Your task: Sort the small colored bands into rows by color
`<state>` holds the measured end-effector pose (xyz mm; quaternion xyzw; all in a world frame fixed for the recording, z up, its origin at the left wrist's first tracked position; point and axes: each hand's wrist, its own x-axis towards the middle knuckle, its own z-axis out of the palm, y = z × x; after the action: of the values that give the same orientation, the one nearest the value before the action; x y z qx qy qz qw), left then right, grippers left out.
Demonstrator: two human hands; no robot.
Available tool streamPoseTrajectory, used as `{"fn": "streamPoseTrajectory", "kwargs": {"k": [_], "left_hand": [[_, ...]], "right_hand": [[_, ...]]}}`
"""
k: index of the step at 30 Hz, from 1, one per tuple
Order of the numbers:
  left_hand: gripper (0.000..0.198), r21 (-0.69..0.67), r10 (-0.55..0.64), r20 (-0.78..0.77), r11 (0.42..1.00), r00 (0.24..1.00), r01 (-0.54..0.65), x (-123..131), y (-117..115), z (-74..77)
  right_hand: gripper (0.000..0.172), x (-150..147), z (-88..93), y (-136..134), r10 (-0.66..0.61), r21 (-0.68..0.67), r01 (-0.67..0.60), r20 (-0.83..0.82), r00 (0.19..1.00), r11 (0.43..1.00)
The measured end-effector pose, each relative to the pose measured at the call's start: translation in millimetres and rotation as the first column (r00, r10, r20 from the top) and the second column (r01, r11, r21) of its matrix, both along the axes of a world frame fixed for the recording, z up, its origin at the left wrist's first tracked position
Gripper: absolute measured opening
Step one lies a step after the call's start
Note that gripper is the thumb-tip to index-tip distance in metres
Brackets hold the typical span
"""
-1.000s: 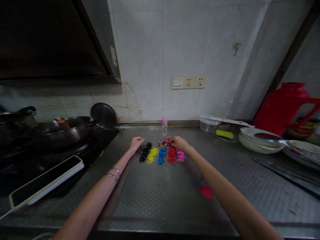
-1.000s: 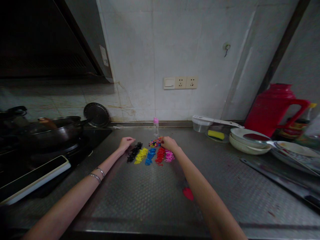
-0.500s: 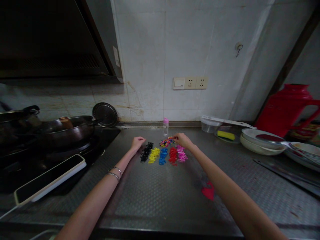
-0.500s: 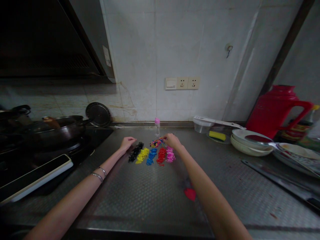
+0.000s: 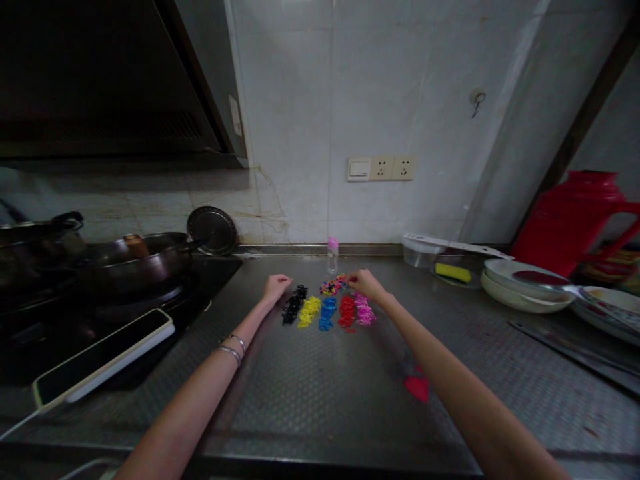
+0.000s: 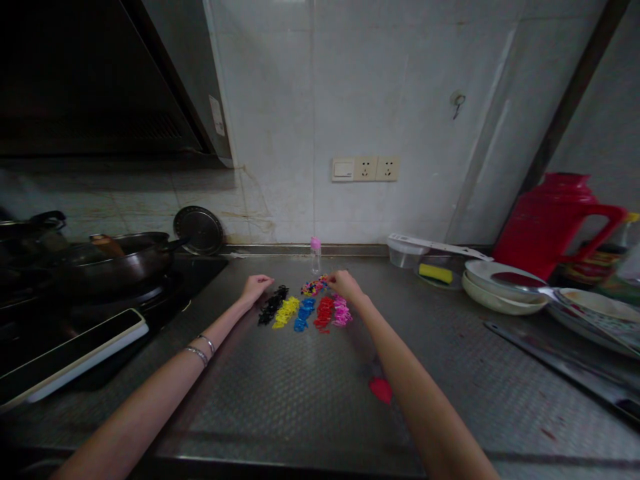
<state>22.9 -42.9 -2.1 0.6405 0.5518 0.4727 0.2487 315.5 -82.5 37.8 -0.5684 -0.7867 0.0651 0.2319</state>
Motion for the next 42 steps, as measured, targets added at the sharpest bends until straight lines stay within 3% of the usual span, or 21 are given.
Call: {"fn": "streamPoseTrajectory", "kwargs": {"k": [8,20,27,34,38,42], "left_hand": [[0.023,0.006,-0.01,0.008,1.0,1.0,0.01,-0.6,-1.4,-0.3],[0.023,0.014,-0.008,0.029,1.0,1.0,0.007,-1.1,1.0,-1.7],[0.023,0.032,-0.013,0.044,0.999,0.999,0.011,-1.5,2.4,-3.3],[0.023,0.022,-0.009,0.041,1.0,0.999,0.008,-1.5,2.8,-2.5],[0.022,0.014,-0.006,0.037,1.0,0.999,0.005,-1.9,4.3,-4.2],[0.023,0.006,-0.013,0.044,1.0,0.999,0.013,-1.3,2.8,-3.2]], "right_hand": [[0.022,-2.6,-8.8,4.7,0.034,0.066,-0.024,-0.146,0.989,0.998],[0.027,0.4,-20.9,8.3,0.001,0.039,0.013,-0.321,0.947,0.999],[0.028,1.6,-27.8,15.0,-0.05,-0.058,0.024,-0.507,0.86,0.998],[0.031,-1.0,-16.0,17.9,-0.052,-0.098,-0.012,-0.623,0.78,0.995],[0.026,-7.2,-9.5,14.2,-0.017,-0.106,-0.055,-0.582,0.813,0.993],[0.021,-17.3,-7.1,-3.4,0.18,-0.047,-0.216,-0.401,0.898,0.975]]}}
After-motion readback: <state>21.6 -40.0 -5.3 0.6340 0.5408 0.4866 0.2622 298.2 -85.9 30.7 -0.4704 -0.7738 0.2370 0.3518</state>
